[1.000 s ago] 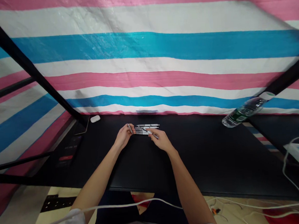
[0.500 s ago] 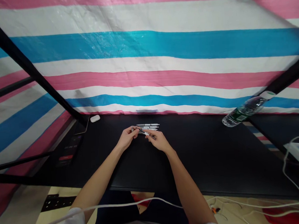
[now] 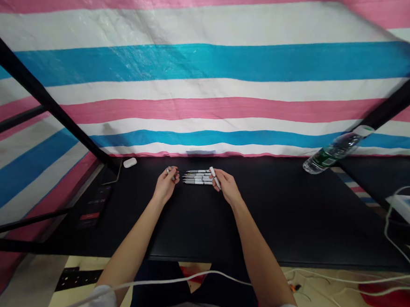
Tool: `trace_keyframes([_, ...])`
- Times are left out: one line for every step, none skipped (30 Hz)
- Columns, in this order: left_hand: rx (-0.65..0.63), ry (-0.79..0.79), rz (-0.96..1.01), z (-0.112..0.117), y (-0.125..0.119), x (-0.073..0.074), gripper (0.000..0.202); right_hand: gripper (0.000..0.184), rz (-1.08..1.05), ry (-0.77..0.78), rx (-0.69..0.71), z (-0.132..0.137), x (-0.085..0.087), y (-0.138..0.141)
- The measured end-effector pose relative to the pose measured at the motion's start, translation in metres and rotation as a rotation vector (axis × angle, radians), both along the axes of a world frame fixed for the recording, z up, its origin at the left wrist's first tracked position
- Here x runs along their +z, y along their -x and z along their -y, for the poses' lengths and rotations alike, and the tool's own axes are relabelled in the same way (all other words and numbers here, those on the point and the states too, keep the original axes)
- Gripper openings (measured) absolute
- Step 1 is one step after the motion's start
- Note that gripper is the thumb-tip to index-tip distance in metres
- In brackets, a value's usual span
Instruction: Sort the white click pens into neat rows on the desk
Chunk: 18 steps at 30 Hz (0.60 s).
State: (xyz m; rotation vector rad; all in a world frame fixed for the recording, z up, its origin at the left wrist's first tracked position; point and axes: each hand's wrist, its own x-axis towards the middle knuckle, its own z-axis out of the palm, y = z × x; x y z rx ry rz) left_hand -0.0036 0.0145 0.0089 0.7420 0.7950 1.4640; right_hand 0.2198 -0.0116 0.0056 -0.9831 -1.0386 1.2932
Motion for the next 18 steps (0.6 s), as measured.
trace_keyframes([-0.010, -0.003, -0.003, 0.0003, -0.0006, -0.0003, 0.030, 0.041, -0.053, 0.025, 0.012, -0.0008, 0.0010, -0.0010])
trace_keyframes([-0.018, -0.006, -0.004, 0.0005, -0.0011, -0.0005, 0.030, 0.043, -0.098, 0.049, 0.030, -0.0016, 0.0021, -0.0020])
trace_keyframes([-0.021, -0.007, -0.004, 0.0006, -0.0013, -0.0007, 0.030, 0.045, -0.129, 0.068, 0.050, -0.0023, 0.0032, -0.0028])
trace_keyframes([-0.020, -0.007, -0.003, 0.0006, -0.0015, -0.0008, 0.030, 0.047, -0.147, 0.081, 0.066, -0.0027, 0.0042, -0.0035])
trace_keyframes([-0.020, -0.006, -0.003, 0.0005, -0.0015, -0.0009, 0.030, 0.048, -0.153, 0.089, 0.076, -0.0028, 0.0051, -0.0040])
trace_keyframes([-0.020, -0.004, -0.002, 0.0004, -0.0015, -0.0009, 0.030, 0.048, -0.152, 0.094, 0.082, -0.0026, 0.0057, -0.0043])
trace_keyframes([-0.021, -0.002, -0.004, 0.0003, -0.0015, -0.0009, 0.030, 0.046, -0.146, 0.095, 0.085, -0.0020, 0.0062, -0.0043])
trace_keyframes([-0.021, -0.001, -0.008, 0.0003, -0.0016, -0.0009, 0.030, 0.042, -0.138, 0.093, 0.087, -0.0010, 0.0065, -0.0041])
trace_keyframes([-0.021, 0.001, -0.014, 0.0003, -0.0016, -0.0008, 0.030, 0.039, -0.129, 0.090, 0.089, 0.0002, 0.0066, -0.0037])
trace_keyframes([-0.021, 0.003, -0.021, 0.0004, -0.0017, -0.0006, 0.030, 0.037, -0.121, 0.087, 0.093, 0.0015, 0.0065, -0.0032])
trace_keyframes([-0.022, 0.005, -0.027, 0.0006, -0.0017, -0.0004, 0.030, 0.036, -0.116, 0.085, 0.098, 0.0027, 0.0062, -0.0026])
trace_keyframes([-0.022, 0.006, -0.032, 0.0008, -0.0018, -0.0002, 0.030, 0.036, -0.118, 0.085, 0.101, 0.0036, 0.0058, -0.0021])
trace_keyframes([-0.025, 0.005, -0.034, 0.0010, -0.0019, 0.0000, 0.030, 0.036, -0.123, 0.086, 0.102, 0.0040, 0.0052, -0.0017])
trace_keyframes([-0.028, 0.002, -0.035, 0.0012, -0.0019, 0.0003, 0.030, 0.036, -0.129, 0.085, 0.099, 0.0040, 0.0045, -0.0015])
trace_keyframes([-0.032, -0.002, -0.037, 0.0014, -0.0020, 0.0006, 0.029, 0.034, -0.134, 0.081, 0.093, 0.0033, 0.0037, -0.0017])
trace_keyframes([-0.036, -0.006, -0.041, 0.0015, -0.0021, 0.0008, 0.029, 0.033, -0.138, 0.076, 0.084, 0.0022, 0.0027, -0.0022])
trace_keyframes([-0.038, -0.008, -0.045, 0.0016, -0.0022, 0.0010, 0.028, 0.032, -0.142, 0.073, 0.073, 0.0007, 0.0018, -0.0032])
trace_keyframes([-0.040, -0.009, -0.048, 0.0017, -0.0023, 0.0011, 0.028, 0.031, -0.149, 0.076, 0.061, -0.0011, 0.0009, -0.0045])
